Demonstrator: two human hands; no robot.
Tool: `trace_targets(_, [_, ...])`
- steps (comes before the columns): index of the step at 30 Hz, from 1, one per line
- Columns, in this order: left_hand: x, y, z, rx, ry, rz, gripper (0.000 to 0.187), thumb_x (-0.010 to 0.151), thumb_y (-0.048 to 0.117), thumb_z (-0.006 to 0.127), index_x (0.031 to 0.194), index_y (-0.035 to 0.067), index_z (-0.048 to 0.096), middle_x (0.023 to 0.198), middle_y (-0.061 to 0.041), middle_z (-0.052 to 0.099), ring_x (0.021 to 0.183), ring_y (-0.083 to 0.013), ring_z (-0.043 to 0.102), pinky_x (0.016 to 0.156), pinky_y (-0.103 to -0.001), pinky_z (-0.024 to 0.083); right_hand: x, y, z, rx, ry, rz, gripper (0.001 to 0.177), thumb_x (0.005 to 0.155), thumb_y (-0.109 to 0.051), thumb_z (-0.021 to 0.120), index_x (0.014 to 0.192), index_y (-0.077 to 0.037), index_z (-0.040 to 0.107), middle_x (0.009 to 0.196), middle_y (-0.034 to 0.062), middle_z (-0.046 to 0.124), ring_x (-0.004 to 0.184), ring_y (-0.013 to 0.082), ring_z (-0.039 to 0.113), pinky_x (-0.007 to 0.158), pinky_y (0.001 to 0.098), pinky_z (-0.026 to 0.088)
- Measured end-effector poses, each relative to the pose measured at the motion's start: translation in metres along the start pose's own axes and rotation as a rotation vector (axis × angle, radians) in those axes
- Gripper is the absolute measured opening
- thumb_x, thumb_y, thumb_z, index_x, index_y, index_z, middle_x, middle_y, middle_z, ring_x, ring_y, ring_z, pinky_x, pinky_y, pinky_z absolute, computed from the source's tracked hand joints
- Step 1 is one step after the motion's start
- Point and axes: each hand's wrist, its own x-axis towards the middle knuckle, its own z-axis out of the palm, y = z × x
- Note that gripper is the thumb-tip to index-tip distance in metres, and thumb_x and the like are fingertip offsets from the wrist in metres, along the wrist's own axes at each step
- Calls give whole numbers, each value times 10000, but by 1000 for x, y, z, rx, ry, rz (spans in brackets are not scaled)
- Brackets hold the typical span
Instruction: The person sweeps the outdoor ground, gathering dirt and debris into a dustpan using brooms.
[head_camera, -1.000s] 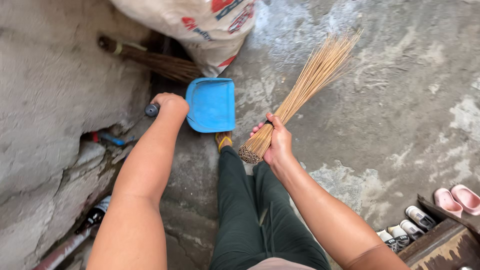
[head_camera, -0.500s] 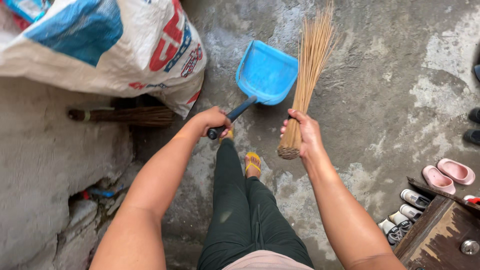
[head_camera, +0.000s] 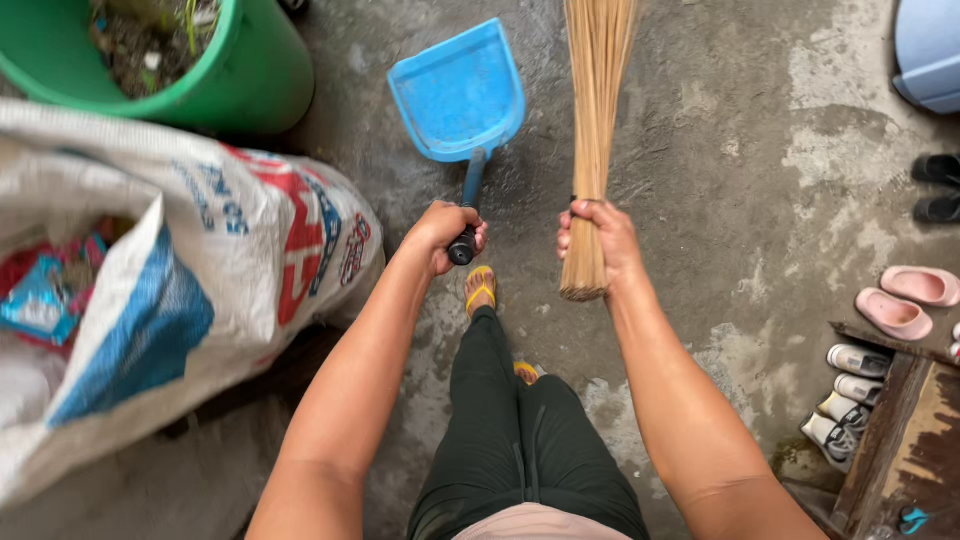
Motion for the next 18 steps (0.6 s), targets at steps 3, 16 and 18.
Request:
trace_targets(3, [5,28,21,64,62,36,83,894,-85,519,930,-124,455,772,-159,574,590,-188,575,464,-306,486,1,-2,16,-85,67,38,304,928,-117,661,1173,-100,481,781,111,635,588,244,666,488,424,576])
trace_targets(16, [52,99,86,-47,-17,25,774,827,-135,493,1548,113,360,916,-158,579,620,-177,544,506,-283,485,86,-99,-128,-254,452,56,636,889,-76,675,1314,-449,384,740,76,613,534,215,602,466,415,540])
trace_targets(18, [63,106,92,-59,-32,14,750,831,-130,486,1539,94,381,921,-154,578,624,-175,552,511,-278,490,130,-104,-174,-20,460,-24,392,945,-126,640,1282,-168,444,773,112,594,599,263,617,487,446,543])
